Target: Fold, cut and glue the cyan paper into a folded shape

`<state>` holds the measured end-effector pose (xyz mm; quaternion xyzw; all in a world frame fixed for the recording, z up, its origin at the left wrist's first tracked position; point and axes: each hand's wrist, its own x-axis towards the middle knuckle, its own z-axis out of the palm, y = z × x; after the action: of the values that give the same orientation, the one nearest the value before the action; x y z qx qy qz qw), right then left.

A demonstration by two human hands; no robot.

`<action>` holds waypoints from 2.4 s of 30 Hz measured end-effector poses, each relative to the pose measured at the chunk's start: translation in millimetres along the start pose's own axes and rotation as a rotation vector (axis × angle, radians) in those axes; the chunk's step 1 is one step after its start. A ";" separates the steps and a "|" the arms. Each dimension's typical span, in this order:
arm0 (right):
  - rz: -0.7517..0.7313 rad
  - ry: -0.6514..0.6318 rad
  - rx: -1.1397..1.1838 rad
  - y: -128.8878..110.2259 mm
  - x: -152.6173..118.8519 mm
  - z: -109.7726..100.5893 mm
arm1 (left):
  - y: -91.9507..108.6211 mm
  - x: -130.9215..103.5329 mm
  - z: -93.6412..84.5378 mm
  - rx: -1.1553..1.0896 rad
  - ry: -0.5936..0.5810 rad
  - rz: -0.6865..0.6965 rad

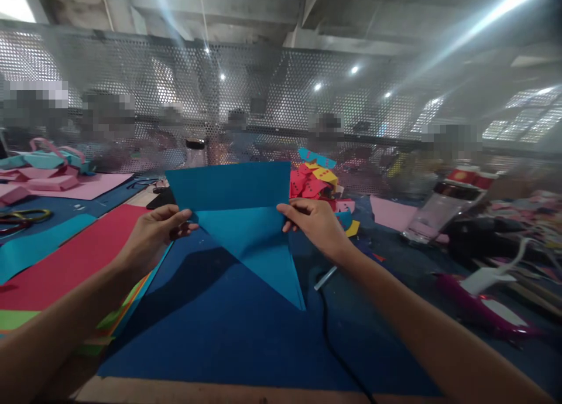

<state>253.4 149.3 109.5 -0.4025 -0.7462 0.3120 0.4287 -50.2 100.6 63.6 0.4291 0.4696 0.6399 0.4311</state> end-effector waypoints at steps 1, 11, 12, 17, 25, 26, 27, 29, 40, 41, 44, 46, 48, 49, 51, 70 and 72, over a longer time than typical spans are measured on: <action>-0.023 0.013 0.016 -5.5 0.8 -1.4 | 4.8 0.1 1.8 -0.027 0.006 0.026; -0.414 0.025 -0.188 -17.2 -36.7 -17.8 | 19.4 -37.3 -16.9 0.298 -0.112 0.381; -0.426 -0.019 -0.225 -9.7 -46.3 -16.8 | 13.0 -44.3 -22.8 0.358 -0.185 0.383; -0.529 -0.332 -0.388 34.7 -90.3 -4.6 | -30.5 -73.1 -49.8 0.722 -0.444 0.334; -0.554 -0.370 -0.638 48.8 -112.0 0.0 | -41.1 -91.9 -53.6 0.914 -0.573 0.528; -0.538 -0.382 -0.620 48.2 -111.9 -0.6 | -37.4 -91.9 -50.3 0.921 -0.524 0.514; -0.522 -0.389 -0.591 47.9 -111.5 -0.9 | -33.9 -91.6 -46.8 0.927 -0.483 0.496; -0.468 -0.372 -0.539 48.0 -110.1 -0.3 | -29.0 -90.3 -40.7 0.978 -0.442 0.435; -0.246 -0.238 -0.631 50.8 -102.7 11.2 | -31.5 -85.0 -32.7 1.094 -0.270 0.308; -0.223 -0.245 -0.639 50.0 -102.2 11.5 | -30.6 -84.8 -31.1 1.102 -0.277 0.296; -0.181 -0.259 -0.663 47.3 -101.4 12.3 | -29.0 -83.7 -26.6 1.135 -0.281 0.276; -0.167 -0.259 -0.670 46.1 -101.2 12.7 | -29.4 -82.4 -24.6 1.157 -0.269 0.276; -0.160 -0.259 -0.670 46.1 -100.9 13.1 | -30.4 -81.1 -23.7 1.173 -0.262 0.282; -0.159 -0.257 -0.671 46.6 -100.8 13.3 | -31.0 -80.6 -23.5 1.177 -0.264 0.285; -0.168 -0.254 -0.673 48.2 -100.5 13.6 | -31.9 -79.8 -23.7 1.175 -0.271 0.294; -0.103 -0.231 -0.602 48.7 -101.8 14.5 | -36.7 -80.8 -27.6 1.166 -0.267 0.317; -0.087 -0.232 -0.590 48.2 -101.9 14.5 | -37.5 -79.9 -28.0 1.168 -0.264 0.328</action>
<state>288.0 82.2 24.4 -0.4387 -0.8650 0.1075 0.2186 -50.7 24.9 10.3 0.7362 0.6130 0.2765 0.0755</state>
